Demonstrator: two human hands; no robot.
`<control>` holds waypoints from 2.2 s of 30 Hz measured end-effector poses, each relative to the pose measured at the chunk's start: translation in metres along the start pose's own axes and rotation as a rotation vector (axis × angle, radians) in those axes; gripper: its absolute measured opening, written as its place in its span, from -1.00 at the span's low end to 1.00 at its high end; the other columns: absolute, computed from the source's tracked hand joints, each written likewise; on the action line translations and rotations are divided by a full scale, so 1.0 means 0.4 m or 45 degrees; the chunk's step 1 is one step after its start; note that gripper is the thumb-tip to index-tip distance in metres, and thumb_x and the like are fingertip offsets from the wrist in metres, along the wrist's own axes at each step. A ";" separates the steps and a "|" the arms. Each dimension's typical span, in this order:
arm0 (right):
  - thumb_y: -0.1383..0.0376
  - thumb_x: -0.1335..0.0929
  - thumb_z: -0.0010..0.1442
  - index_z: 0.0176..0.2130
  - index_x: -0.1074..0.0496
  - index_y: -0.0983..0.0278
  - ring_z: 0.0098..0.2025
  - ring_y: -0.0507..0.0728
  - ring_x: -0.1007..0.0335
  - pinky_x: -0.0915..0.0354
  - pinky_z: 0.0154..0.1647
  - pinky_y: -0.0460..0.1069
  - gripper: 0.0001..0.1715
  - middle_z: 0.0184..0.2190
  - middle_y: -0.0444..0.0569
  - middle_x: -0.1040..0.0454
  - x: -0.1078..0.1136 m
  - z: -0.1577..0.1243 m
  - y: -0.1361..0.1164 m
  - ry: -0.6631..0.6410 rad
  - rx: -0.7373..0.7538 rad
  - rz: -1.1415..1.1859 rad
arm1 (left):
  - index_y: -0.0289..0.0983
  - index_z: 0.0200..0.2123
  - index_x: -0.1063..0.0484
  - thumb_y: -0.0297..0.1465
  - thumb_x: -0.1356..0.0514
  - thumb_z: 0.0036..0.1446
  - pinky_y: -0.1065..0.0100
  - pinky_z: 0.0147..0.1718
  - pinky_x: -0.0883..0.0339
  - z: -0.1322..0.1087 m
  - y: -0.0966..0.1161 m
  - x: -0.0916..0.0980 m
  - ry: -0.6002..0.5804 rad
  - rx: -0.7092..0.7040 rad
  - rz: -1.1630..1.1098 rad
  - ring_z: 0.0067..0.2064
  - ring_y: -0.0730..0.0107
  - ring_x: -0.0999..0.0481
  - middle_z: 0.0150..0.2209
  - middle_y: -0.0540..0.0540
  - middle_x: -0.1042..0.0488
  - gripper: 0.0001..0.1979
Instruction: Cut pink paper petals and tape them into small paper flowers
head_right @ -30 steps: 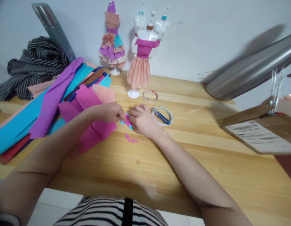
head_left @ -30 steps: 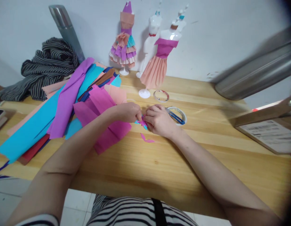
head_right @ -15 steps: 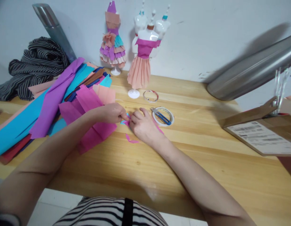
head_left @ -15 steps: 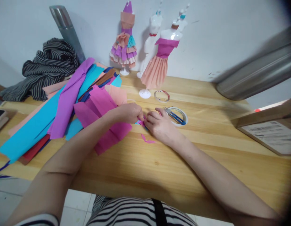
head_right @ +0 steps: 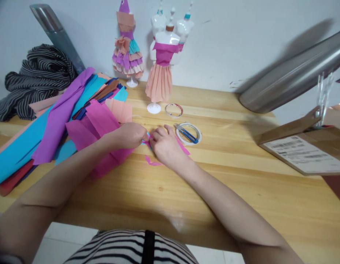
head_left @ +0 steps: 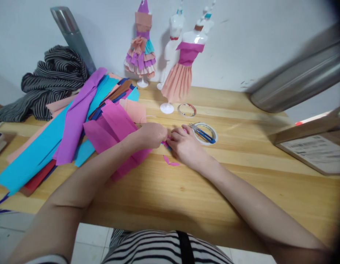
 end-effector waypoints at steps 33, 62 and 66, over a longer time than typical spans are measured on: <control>0.36 -0.34 0.18 -0.31 -0.58 0.25 -0.20 0.17 -0.24 -0.05 -0.21 0.05 -0.82 -0.37 0.01 -0.50 0.002 0.007 0.060 0.112 0.204 0.286 | -0.21 -0.30 -0.62 -0.58 -0.06 0.00 0.42 -0.48 -0.09 0.012 -0.022 -0.012 0.016 -0.076 -0.077 -0.39 0.38 -0.46 -0.41 -0.10 -0.58 -0.65; 0.46 -0.24 0.16 0.16 -0.25 0.29 -0.18 0.19 -0.41 -0.27 -0.15 0.08 -0.44 -0.30 0.02 -0.55 -0.028 -0.002 0.062 0.290 0.055 0.628 | -0.20 -0.31 -0.62 -0.58 -0.05 -0.01 0.49 -0.48 -0.11 0.018 -0.045 -0.028 0.097 -0.160 -0.177 -0.46 0.50 -0.41 -0.44 -0.05 -0.58 -0.64; 0.41 -0.24 0.18 0.17 -0.24 0.32 -0.15 0.21 -0.40 -0.25 -0.15 0.10 -0.45 -0.24 0.09 -0.53 -0.031 -0.003 0.060 0.243 0.016 0.548 | -0.21 -0.23 -0.62 -0.64 -0.04 -0.09 0.53 -0.45 -0.14 0.013 -0.047 -0.018 0.114 -0.187 -0.376 -0.50 0.56 -0.35 -0.43 -0.01 -0.58 -0.55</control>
Point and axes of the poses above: each hand's wrist, its own z-axis towards the middle knuckle, its own x-axis out of the back of the hand, y = z × x, the point moved 2 cm from there along z, towards the middle knuckle
